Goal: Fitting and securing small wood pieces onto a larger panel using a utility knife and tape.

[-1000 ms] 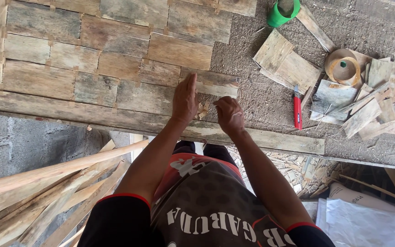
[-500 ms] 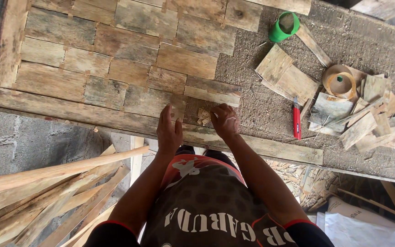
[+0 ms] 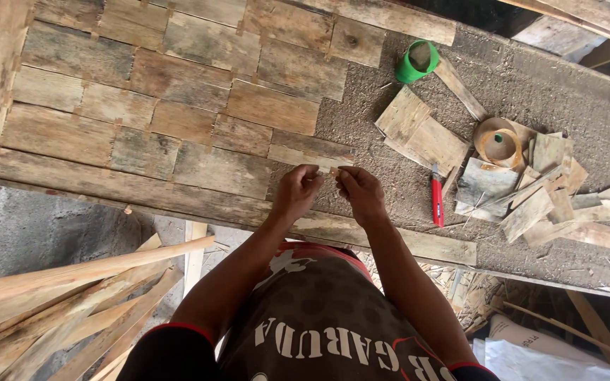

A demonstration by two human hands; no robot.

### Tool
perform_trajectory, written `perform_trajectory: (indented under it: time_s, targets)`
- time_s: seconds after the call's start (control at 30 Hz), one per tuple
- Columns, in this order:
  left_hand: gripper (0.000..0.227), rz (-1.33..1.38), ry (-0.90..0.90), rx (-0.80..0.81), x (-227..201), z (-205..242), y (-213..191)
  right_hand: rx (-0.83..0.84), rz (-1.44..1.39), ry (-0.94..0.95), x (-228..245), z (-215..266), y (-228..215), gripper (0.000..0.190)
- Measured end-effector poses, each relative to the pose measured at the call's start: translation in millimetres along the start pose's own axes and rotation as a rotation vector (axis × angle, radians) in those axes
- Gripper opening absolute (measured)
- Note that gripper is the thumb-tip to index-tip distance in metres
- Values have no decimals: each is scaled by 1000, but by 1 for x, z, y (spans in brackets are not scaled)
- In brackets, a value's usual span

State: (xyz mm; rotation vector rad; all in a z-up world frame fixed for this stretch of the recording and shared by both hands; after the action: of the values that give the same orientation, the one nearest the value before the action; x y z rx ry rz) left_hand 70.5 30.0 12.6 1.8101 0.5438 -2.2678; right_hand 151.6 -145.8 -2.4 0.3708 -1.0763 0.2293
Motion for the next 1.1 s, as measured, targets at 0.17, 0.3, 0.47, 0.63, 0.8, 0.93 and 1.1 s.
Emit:
perform_trajectory:
  time_s: [0.17, 0.3, 0.47, 0.63, 0.8, 0.93, 1.1]
  targets:
    - [26, 129, -91, 20, -27, -24, 49, -5, 192, -117, 50, -2, -15, 21]
    - [18, 200, -38, -46, -32, -53, 85, -50, 357, -206, 74, -23, -43, 19]
    - [16, 76, -51, -62, -70, -101, 114, -100, 430, -316, 104, -73, -86, 16]
    - [15, 152, -156, -51, -87, -164, 145, -57, 375, -251, 136, -125, -112, 11]
    - [14, 475, -263, -47, -77, -220, 177, -26, 671, -589, 216, -140, -106, 8]
    - [16, 119, -27, -107, -95, -254, 183, -38, 672, -598, 229, -177, -117, 10]
    - [26, 17, -191, -164, -94, -282, 192, -154, 746, -424, 222, -231, -140, 13]
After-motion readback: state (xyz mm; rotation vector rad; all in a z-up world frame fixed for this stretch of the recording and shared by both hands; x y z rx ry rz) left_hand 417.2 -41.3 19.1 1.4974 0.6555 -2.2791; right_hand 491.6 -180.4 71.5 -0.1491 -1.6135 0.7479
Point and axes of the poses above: each hand's wrist, its own z-axis away from the middle knuckle, its own y-axis out of the palm, x = y × z, the point moved 9 cm from there along -z, towards the middle knuckle, and after that the axes turned 1 degree about -y, right-handed, at the moved point
